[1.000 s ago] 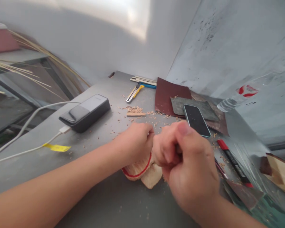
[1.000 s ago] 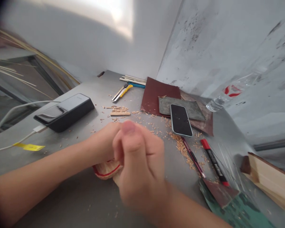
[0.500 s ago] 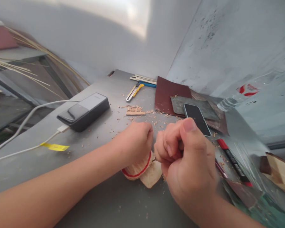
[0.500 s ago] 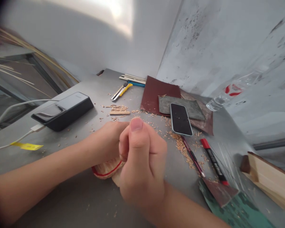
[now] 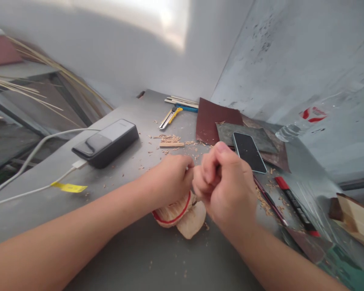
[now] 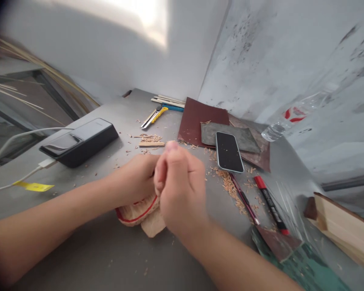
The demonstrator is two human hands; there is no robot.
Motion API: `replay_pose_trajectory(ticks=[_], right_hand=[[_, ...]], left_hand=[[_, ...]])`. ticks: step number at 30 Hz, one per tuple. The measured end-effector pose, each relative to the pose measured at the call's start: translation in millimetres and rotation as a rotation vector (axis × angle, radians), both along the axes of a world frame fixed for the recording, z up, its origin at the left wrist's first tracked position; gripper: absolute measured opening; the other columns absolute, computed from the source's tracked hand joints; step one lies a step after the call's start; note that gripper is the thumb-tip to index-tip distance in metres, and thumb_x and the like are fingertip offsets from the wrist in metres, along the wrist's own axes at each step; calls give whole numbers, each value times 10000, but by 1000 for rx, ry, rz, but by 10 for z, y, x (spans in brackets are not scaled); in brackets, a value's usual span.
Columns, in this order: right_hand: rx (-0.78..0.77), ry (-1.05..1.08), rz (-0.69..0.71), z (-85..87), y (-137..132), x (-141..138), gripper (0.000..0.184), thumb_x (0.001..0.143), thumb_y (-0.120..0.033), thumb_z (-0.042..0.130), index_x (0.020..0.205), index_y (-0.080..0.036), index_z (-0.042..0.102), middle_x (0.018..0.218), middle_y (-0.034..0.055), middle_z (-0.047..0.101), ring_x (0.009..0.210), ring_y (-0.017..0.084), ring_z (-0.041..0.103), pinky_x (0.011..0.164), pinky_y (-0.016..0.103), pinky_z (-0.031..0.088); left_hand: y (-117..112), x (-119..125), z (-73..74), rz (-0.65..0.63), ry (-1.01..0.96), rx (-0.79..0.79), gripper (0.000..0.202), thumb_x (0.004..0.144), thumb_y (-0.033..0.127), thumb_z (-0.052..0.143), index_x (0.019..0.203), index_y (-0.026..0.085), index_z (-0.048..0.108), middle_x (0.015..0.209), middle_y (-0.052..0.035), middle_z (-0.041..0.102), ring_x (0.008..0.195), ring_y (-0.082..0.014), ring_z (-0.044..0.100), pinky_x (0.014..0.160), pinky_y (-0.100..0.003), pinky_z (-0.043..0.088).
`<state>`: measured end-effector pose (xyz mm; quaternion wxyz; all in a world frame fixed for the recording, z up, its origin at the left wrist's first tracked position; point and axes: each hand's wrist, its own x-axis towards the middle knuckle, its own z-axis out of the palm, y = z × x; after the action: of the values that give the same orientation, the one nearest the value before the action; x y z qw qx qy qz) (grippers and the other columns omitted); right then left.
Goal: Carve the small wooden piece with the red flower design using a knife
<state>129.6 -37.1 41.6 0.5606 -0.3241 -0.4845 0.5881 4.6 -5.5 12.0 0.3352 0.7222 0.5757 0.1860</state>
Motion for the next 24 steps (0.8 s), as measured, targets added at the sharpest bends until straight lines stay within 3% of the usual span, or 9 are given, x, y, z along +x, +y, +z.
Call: replay_pose_trajectory(ticks=[3,8,15,19,24], right_hand=[[-63,61,-61,94,18,21,511,1014,-431,595,565,-226,462,470,-65,321,410,100,240,397,270,196],[-26,59,-114,191,-65,-14,532,928,-473,727,526,-217,491,474,-41,378,437,107,321,425,272,234],[22,-11,-142,150,-124,-2,566,1027,-504,591,553,-221,467,504,-34,354,461,126,296,467,312,261],[47,-3,-142,165,-141,-26,561,1009,-438,597,524,-201,440,511,-37,313,462,111,252,487,316,250],[80,-7,-173,125,-164,-75,538,1029,-341,492,516,-203,404,507,-33,280,451,118,243,509,336,277]], left_hand=[[-16,11,68,-39,41,-15,158,885,201,524,739,222,582,757,-17,705,686,-182,606,594,-299,376],[-49,27,133,6,161,-83,108,895,248,576,805,230,631,812,-29,722,703,-201,627,570,-295,363],[-56,40,173,5,192,-102,87,882,264,607,804,232,626,787,-43,697,656,-208,603,534,-306,347],[-63,48,224,40,232,-128,117,887,254,587,774,230,568,753,-35,659,616,-193,552,529,-303,335],[-63,41,226,75,229,-131,92,906,269,559,841,241,618,794,-42,682,652,-209,577,541,-315,338]])
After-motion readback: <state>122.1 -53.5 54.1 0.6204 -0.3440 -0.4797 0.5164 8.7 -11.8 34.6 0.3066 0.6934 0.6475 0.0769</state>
